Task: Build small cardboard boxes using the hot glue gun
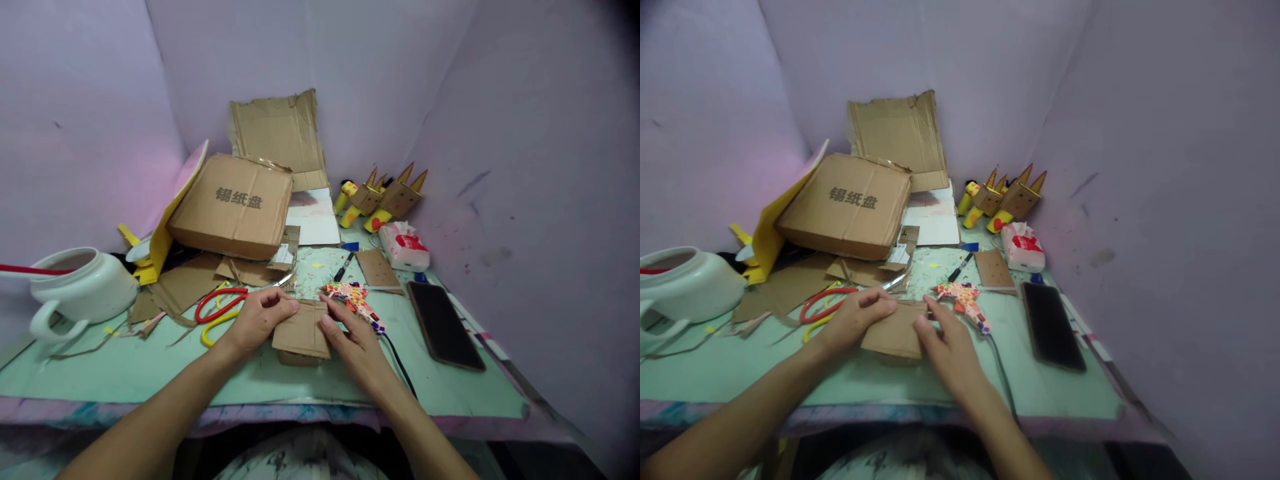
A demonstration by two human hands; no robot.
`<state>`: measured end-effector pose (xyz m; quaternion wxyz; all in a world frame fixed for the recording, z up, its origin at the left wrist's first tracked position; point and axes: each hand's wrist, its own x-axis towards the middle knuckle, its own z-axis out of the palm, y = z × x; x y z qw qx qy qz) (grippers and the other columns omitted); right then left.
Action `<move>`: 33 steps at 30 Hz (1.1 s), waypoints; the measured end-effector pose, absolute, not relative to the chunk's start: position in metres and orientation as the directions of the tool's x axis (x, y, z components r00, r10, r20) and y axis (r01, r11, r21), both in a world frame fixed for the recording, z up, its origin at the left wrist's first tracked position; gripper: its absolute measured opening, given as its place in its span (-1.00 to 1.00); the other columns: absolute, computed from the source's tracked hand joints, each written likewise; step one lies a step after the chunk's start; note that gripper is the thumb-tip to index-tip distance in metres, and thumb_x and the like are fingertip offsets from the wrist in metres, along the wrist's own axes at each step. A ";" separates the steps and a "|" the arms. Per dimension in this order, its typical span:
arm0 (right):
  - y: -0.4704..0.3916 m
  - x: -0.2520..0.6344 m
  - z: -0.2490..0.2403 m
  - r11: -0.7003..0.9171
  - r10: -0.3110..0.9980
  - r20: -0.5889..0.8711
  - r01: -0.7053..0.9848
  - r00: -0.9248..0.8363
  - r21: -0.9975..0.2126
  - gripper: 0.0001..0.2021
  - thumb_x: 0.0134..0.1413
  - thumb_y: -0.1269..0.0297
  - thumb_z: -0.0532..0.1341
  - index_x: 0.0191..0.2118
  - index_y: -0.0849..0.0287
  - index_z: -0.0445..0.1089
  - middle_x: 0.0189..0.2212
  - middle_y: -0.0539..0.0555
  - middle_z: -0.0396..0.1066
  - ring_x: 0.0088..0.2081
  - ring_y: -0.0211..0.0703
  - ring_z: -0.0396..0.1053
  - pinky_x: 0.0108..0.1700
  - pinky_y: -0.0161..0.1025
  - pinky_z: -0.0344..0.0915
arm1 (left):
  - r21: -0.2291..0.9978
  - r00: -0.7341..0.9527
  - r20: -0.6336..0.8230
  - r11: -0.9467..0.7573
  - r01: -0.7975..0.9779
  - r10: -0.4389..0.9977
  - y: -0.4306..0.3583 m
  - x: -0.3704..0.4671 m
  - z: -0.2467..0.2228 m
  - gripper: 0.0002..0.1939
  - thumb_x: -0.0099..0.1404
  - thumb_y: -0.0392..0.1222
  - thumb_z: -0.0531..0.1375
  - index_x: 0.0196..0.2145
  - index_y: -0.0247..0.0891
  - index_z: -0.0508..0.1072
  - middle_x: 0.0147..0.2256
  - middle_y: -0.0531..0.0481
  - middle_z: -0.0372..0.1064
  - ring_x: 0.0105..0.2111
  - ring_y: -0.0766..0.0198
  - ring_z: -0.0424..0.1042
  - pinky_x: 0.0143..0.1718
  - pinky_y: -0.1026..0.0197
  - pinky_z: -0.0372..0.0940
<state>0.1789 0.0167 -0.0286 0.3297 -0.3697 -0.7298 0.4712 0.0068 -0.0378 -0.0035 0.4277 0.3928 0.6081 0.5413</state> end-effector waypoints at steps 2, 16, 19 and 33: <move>0.017 0.181 -0.029 0.283 0.851 0.133 0.232 -0.508 -0.931 -0.48 0.08 0.01 0.13 0.09 0.20 0.37 0.06 0.22 0.40 0.09 0.12 0.32 0.12 0.10 0.22 | 0.995 -0.325 -0.093 0.103 0.015 0.941 -0.037 0.007 -0.005 -0.73 -0.05 -0.03 0.29 -0.55 -0.32 0.40 -0.60 0.11 0.28 -0.56 0.37 0.22 -0.54 0.35 0.09; 0.005 0.179 -0.036 0.021 0.843 -0.017 0.064 -0.538 -0.998 -0.15 -0.14 0.15 0.35 0.28 0.15 0.03 0.21 0.27 0.19 0.20 0.13 0.18 0.14 0.11 0.20 | 0.994 -0.348 -0.062 0.091 0.067 0.935 -0.036 0.008 -0.003 -0.74 -0.05 -0.04 0.28 -0.57 -0.31 0.41 -0.61 0.09 0.30 -0.56 0.34 0.25 -0.54 0.34 0.13; 0.006 0.178 -0.033 0.016 0.842 -0.014 0.051 -0.539 -0.999 -0.26 -0.16 0.19 0.36 0.21 0.12 0.17 0.18 0.24 0.24 0.17 0.13 0.24 0.12 0.11 0.23 | 0.993 -0.340 -0.060 0.091 0.075 0.939 -0.036 0.008 -0.005 -0.74 -0.05 -0.04 0.28 -0.56 -0.31 0.42 -0.59 0.08 0.33 -0.55 0.33 0.27 -0.53 0.33 0.15; 0.009 0.174 -0.018 -0.105 0.817 -0.103 0.028 -0.567 -0.994 -0.40 -0.27 0.22 0.40 0.01 0.13 0.35 -0.03 0.19 0.45 -0.02 0.09 0.41 -0.08 -0.02 0.40 | 0.996 -0.384 -0.087 0.093 -0.002 0.919 -0.036 0.008 -0.005 -0.76 -0.11 -0.07 0.30 -0.61 -0.31 0.41 -0.61 0.10 0.30 -0.56 0.35 0.24 -0.54 0.34 0.13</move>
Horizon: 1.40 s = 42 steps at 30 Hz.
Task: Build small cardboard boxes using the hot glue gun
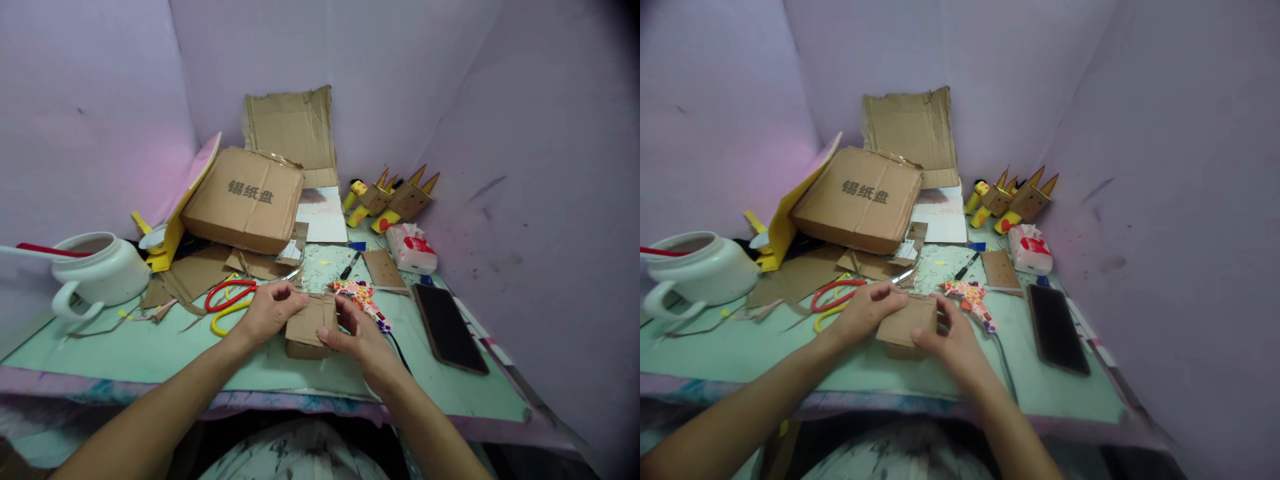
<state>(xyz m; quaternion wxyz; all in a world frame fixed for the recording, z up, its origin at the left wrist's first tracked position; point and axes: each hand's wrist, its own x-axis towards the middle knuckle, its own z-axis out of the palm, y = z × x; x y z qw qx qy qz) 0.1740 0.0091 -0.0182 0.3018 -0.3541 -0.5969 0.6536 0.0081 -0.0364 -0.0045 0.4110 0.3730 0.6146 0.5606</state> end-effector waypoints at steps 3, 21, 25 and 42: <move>0.011 0.179 -0.018 -0.031 0.861 -0.039 0.023 -0.507 -0.999 -0.33 -0.22 0.06 0.37 0.08 0.13 0.29 0.10 0.26 0.34 0.03 0.10 0.39 -0.03 0.02 0.37 | 0.993 -0.434 -0.115 0.094 -0.071 0.894 -0.037 0.003 -0.008 -0.73 -0.09 -0.05 0.30 -0.62 -0.30 0.36 -0.62 0.13 0.26 -0.57 0.39 0.23 -0.57 0.37 0.12; 0.083 0.209 -0.020 0.128 0.955 -0.165 0.846 -0.246 -0.518 -0.58 -0.19 -0.11 0.25 -0.54 0.23 0.47 -0.67 0.12 0.42 -0.54 -0.01 0.37 -0.53 -0.24 0.09 | 0.937 -0.518 -0.307 0.157 -0.313 0.798 -0.030 -0.010 -0.013 -0.69 -0.07 0.00 0.30 -0.47 -0.33 0.47 -0.54 0.01 0.38 -0.59 0.27 0.35 -0.70 0.27 0.28; 0.077 0.209 -0.024 0.096 0.945 -0.188 0.777 -0.268 -0.622 -0.63 -0.29 -0.04 0.33 -0.60 0.23 0.44 -0.71 0.02 0.35 -0.60 -0.20 0.27 -0.58 -0.31 0.05 | 0.936 -0.539 -0.314 0.158 -0.315 0.782 -0.029 -0.011 -0.015 -0.71 -0.06 -0.01 0.29 -0.51 -0.33 0.46 -0.60 0.04 0.35 -0.62 0.28 0.32 -0.72 0.28 0.25; -0.005 0.242 -0.024 -0.192 0.921 -0.175 -0.016 -0.349 -0.981 -0.51 -0.25 -0.06 0.38 -0.24 0.23 0.48 -0.62 0.06 0.38 -0.59 -0.25 0.21 -0.57 -0.32 0.16 | 0.941 -0.546 -0.299 0.149 -0.303 0.782 -0.028 -0.008 -0.014 -0.67 -0.09 0.02 0.28 -0.49 -0.34 0.45 -0.56 0.04 0.29 -0.59 0.30 0.29 -0.73 0.29 0.25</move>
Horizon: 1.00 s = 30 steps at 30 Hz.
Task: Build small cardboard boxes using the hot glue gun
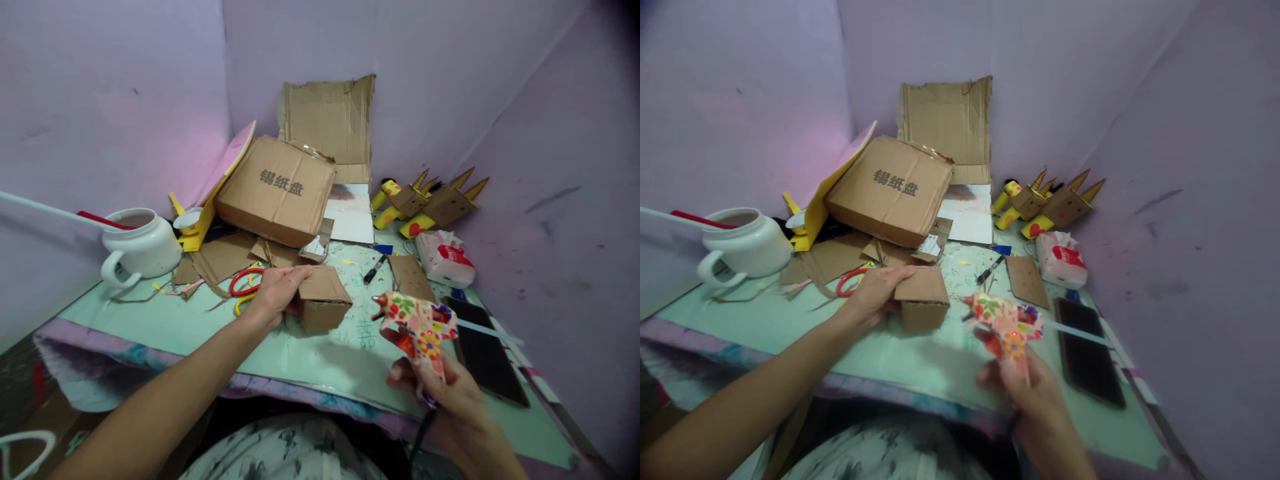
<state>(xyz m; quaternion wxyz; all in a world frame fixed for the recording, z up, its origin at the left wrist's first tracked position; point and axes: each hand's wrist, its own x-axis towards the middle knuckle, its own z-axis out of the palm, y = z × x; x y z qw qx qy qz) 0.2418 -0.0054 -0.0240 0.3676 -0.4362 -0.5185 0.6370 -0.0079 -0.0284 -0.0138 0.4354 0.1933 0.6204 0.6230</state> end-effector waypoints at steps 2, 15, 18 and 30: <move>-0.018 0.238 -0.027 -0.180 0.920 -0.173 0.015 -0.351 -0.984 -0.55 -0.30 0.03 0.43 -0.25 0.19 0.47 -0.60 0.02 0.39 -0.57 -0.23 0.25 -0.54 -0.32 0.18 | 0.944 -0.552 -0.295 0.148 -0.295 0.780 -0.028 -0.007 -0.014 -0.66 -0.10 0.02 0.28 -0.48 -0.34 0.45 -0.56 0.04 0.28 -0.60 0.30 0.28 -0.73 0.29 0.24; -0.037 0.232 -0.045 -0.095 0.895 -0.058 -0.063 -0.442 -0.993 -0.73 -0.03 0.04 0.30 -0.30 0.13 0.49 -0.65 -0.01 0.34 -0.62 -0.28 0.18 -0.60 -0.38 0.13 | 0.968 -0.610 -0.229 0.114 -0.222 0.759 -0.028 -0.003 -0.020 -0.65 -0.11 0.05 0.28 -0.52 -0.35 0.48 -0.58 0.04 0.29 -0.60 0.32 0.26 -0.69 0.34 0.09; -0.039 0.233 -0.054 0.084 0.916 0.071 0.014 -0.394 -0.996 -0.78 -0.03 0.12 0.32 -0.28 0.12 0.51 -0.49 0.06 0.50 -0.47 -0.15 0.40 -0.42 -0.31 0.35 | 0.976 -0.622 -0.199 0.098 -0.194 0.758 -0.028 -0.002 -0.021 -0.65 -0.09 0.05 0.28 -0.54 -0.35 0.48 -0.60 0.06 0.29 -0.59 0.33 0.26 -0.65 0.34 0.08; -0.048 0.223 -0.076 0.267 0.941 0.226 0.143 -0.253 -0.953 -0.70 0.05 0.15 0.25 -0.12 0.19 0.50 -0.16 0.17 0.55 -0.16 0.04 0.51 -0.11 -0.20 0.44 | 0.998 -0.642 -0.067 0.037 -0.060 0.763 -0.030 0.001 -0.023 -0.70 0.00 -0.01 0.25 -0.67 -0.30 0.40 -0.66 0.13 0.20 -0.60 0.38 0.16 -0.57 0.32 0.06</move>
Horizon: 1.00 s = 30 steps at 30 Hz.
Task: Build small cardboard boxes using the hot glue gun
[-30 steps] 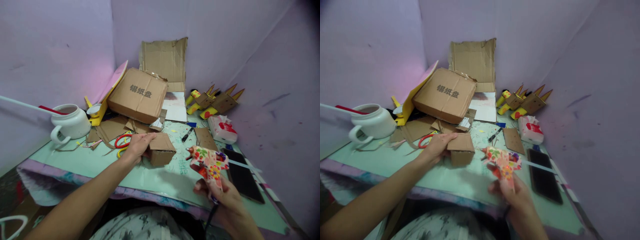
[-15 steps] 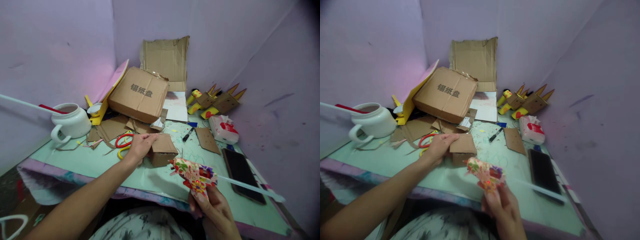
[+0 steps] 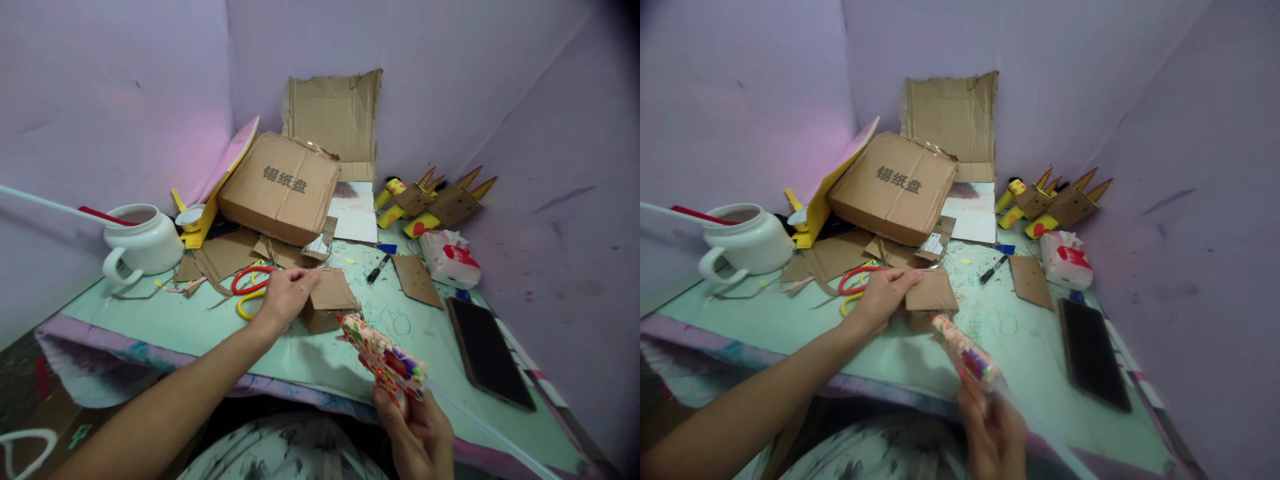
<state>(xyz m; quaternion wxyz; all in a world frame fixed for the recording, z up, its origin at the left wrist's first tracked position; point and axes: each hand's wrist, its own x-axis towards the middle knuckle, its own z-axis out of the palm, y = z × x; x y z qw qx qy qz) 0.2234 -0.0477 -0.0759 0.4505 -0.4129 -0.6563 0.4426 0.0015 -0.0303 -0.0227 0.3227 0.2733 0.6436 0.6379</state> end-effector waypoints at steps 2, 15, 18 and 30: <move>-0.047 0.224 -0.077 0.269 0.939 0.223 0.157 -0.261 -0.950 -0.70 0.05 0.14 0.25 -0.14 0.19 0.50 -0.20 0.17 0.56 -0.17 0.05 0.51 -0.12 -0.21 0.44 | 0.999 -0.644 -0.050 0.036 -0.035 0.763 -0.030 0.002 -0.022 -0.70 0.01 -0.02 0.25 -0.68 -0.29 0.39 -0.67 0.13 0.20 -0.60 0.37 0.16 -0.56 0.32 0.06; -0.043 0.230 -0.084 0.265 0.929 0.207 0.160 -0.307 -0.951 -0.76 0.01 0.19 0.29 -0.24 0.22 0.54 -0.39 0.16 0.58 -0.35 0.01 0.53 -0.32 -0.26 0.46 | 0.997 -0.638 0.011 0.040 0.065 0.770 -0.031 0.002 -0.025 -0.69 0.05 -0.02 0.22 -0.66 -0.30 0.40 -0.63 0.10 0.24 -0.56 0.35 0.19 -0.55 0.32 0.06; -0.043 0.229 -0.085 0.262 0.923 0.209 0.130 -0.324 -0.956 -0.80 0.00 0.21 0.30 -0.29 0.22 0.55 -0.41 0.15 0.58 -0.37 0.01 0.53 -0.33 -0.25 0.46 | 0.996 -0.640 0.017 0.040 0.074 0.768 -0.031 0.001 -0.027 -0.71 0.05 -0.02 0.22 -0.63 -0.31 0.43 -0.62 0.08 0.29 -0.55 0.33 0.23 -0.53 0.32 0.09; -0.048 0.219 -0.077 0.312 0.905 0.257 0.116 -0.339 -0.943 -0.80 0.03 0.25 0.26 -0.23 0.19 0.54 -0.32 0.16 0.59 -0.32 0.03 0.53 -0.27 -0.21 0.47 | 0.996 -0.650 0.020 0.045 0.082 0.760 -0.032 0.002 -0.025 -0.72 0.04 -0.02 0.22 -0.61 -0.31 0.49 -0.61 0.06 0.36 -0.54 0.30 0.28 -0.52 0.30 0.10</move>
